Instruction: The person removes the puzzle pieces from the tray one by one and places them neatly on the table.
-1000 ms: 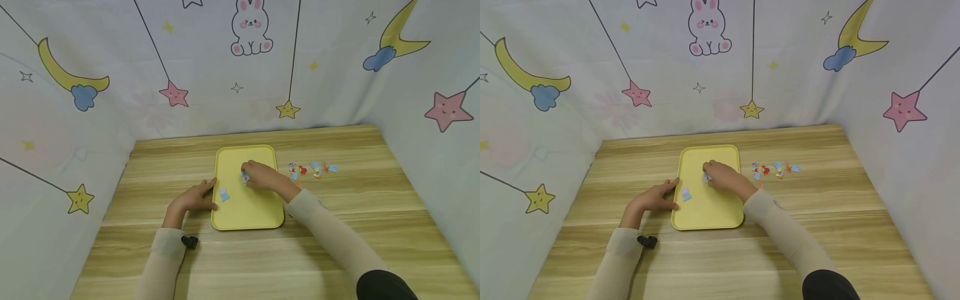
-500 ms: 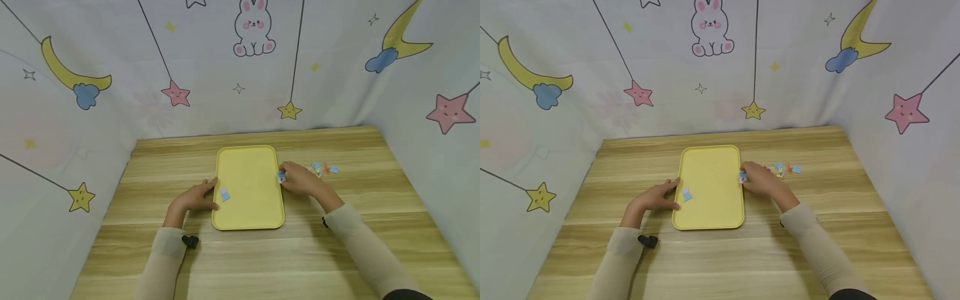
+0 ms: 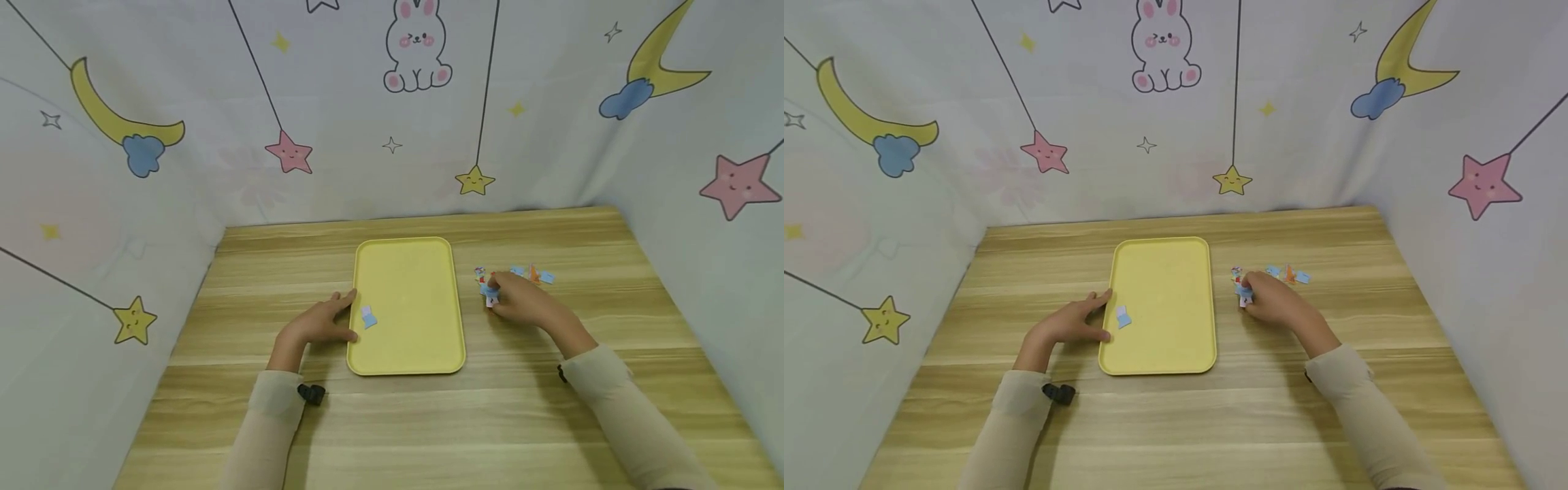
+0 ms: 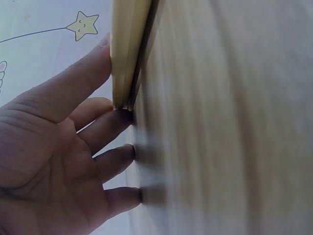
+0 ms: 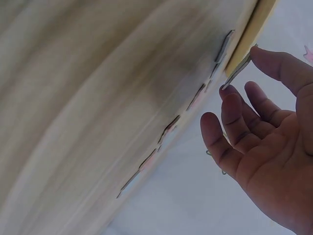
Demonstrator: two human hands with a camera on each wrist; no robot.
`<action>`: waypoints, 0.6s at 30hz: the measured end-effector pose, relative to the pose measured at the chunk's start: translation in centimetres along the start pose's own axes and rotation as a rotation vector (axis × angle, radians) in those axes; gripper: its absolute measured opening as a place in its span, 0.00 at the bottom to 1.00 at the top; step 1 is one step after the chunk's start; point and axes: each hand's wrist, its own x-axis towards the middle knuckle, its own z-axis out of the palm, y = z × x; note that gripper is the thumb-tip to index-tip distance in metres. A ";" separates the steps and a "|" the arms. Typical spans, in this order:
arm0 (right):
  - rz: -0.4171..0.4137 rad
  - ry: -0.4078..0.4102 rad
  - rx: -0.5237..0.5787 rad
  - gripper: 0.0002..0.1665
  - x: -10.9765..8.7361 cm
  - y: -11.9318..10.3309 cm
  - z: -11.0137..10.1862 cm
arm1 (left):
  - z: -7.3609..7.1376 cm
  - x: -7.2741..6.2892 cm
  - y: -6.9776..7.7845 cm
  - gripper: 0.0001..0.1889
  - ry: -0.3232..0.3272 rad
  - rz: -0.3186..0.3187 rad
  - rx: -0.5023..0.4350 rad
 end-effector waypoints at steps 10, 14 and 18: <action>0.001 0.001 -0.015 0.21 -1.4 1.0 -0.4 | -0.1 -0.1 0.2 0.56 0.004 0.000 0.008; 0.013 -0.008 -0.019 0.19 -1.8 1.2 -0.4 | 0.0 -0.2 0.2 0.56 0.003 -0.004 0.011; 0.016 -0.010 -0.034 0.18 -1.9 1.5 -0.4 | 0.0 -0.1 0.2 0.56 0.004 -0.004 0.006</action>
